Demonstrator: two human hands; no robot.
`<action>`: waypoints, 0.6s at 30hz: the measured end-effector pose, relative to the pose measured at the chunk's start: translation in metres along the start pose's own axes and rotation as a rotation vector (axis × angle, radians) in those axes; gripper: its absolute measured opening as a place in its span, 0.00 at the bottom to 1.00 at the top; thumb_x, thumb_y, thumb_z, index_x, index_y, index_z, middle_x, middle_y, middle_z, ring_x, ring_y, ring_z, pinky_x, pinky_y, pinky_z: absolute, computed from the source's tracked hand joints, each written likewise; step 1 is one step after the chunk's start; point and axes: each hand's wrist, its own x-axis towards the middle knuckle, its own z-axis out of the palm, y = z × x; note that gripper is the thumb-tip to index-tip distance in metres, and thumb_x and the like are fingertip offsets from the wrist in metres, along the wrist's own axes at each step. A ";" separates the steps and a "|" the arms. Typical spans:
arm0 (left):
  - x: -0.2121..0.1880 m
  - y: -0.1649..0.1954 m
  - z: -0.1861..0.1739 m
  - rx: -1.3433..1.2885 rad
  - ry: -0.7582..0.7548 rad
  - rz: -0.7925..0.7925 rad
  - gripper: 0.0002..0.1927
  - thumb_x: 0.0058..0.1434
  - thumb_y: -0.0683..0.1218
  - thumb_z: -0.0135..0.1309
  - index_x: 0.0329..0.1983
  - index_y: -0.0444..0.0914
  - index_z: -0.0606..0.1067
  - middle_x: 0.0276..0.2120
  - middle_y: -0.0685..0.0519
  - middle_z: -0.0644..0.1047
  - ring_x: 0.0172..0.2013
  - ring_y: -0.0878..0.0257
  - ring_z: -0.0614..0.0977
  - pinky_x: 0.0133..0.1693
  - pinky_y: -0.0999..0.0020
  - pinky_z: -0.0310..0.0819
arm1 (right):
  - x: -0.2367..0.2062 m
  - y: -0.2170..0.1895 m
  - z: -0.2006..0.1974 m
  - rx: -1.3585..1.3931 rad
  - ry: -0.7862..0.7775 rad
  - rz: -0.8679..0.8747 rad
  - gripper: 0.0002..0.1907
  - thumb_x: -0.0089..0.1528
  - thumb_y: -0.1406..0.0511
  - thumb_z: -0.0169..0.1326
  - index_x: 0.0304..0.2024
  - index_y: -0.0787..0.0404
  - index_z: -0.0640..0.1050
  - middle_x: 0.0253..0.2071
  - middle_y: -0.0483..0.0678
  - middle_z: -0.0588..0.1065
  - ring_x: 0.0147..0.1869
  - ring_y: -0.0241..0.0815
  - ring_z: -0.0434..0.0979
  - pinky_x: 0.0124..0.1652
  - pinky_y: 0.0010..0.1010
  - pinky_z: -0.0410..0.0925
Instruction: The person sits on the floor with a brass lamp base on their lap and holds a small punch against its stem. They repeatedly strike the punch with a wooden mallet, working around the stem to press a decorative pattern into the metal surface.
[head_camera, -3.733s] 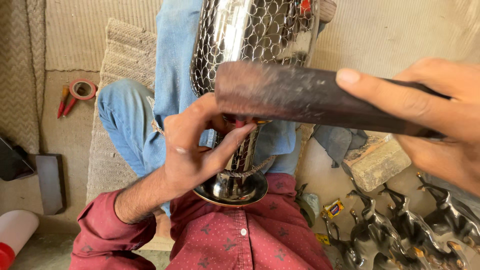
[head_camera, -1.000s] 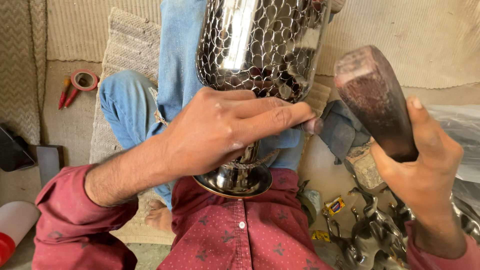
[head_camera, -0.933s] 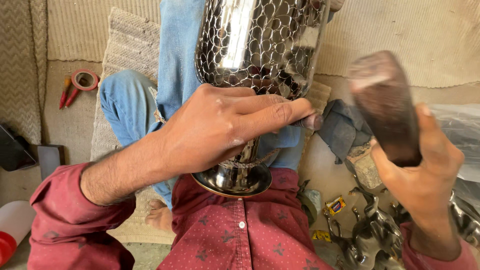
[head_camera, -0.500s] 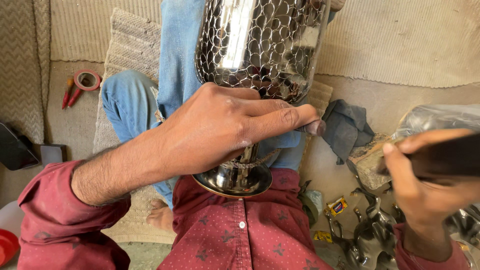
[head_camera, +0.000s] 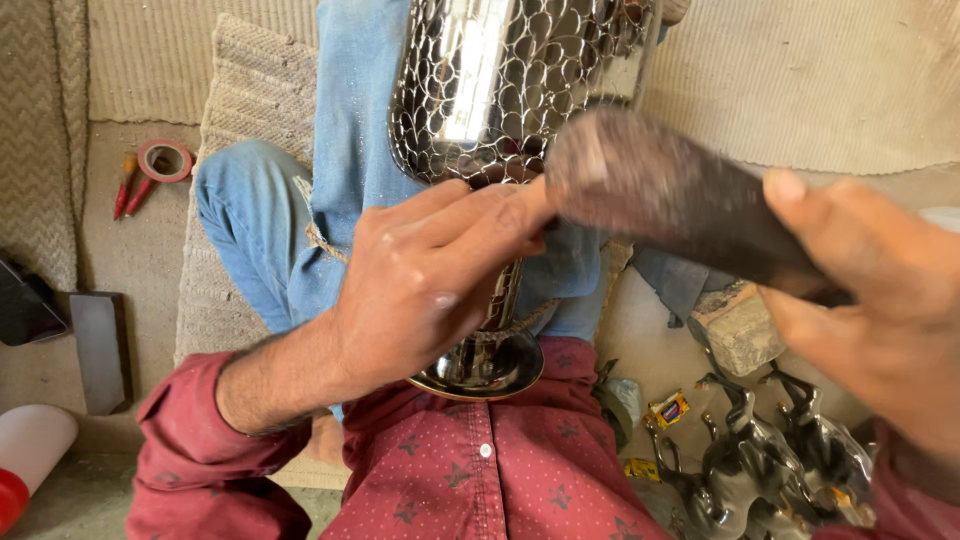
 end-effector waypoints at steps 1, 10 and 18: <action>-0.002 0.001 0.001 -0.009 0.043 -0.012 0.30 0.60 0.33 0.61 0.66 0.40 0.70 0.46 0.55 0.82 0.36 0.60 0.81 0.38 0.64 0.77 | 0.005 -0.002 -0.001 -0.007 0.029 -0.068 0.41 0.59 0.74 0.62 0.72 0.56 0.62 0.41 0.55 0.77 0.39 0.40 0.78 0.37 0.29 0.71; -0.015 0.003 0.011 -0.244 0.284 -0.189 0.19 0.66 0.31 0.61 0.58 0.31 0.71 0.47 0.48 0.82 0.39 0.65 0.85 0.40 0.74 0.80 | 0.070 -0.029 -0.026 -0.241 -0.274 -0.061 0.35 0.55 0.76 0.59 0.65 0.53 0.70 0.37 0.50 0.77 0.36 0.41 0.75 0.36 0.32 0.72; -0.023 -0.003 0.022 -0.283 0.344 -0.198 0.21 0.68 0.32 0.64 0.57 0.33 0.67 0.43 0.48 0.82 0.31 0.69 0.82 0.36 0.77 0.78 | 0.102 -0.052 -0.041 -0.383 -0.326 -0.396 0.48 0.45 0.77 0.60 0.70 0.54 0.68 0.35 0.51 0.76 0.33 0.45 0.73 0.34 0.37 0.68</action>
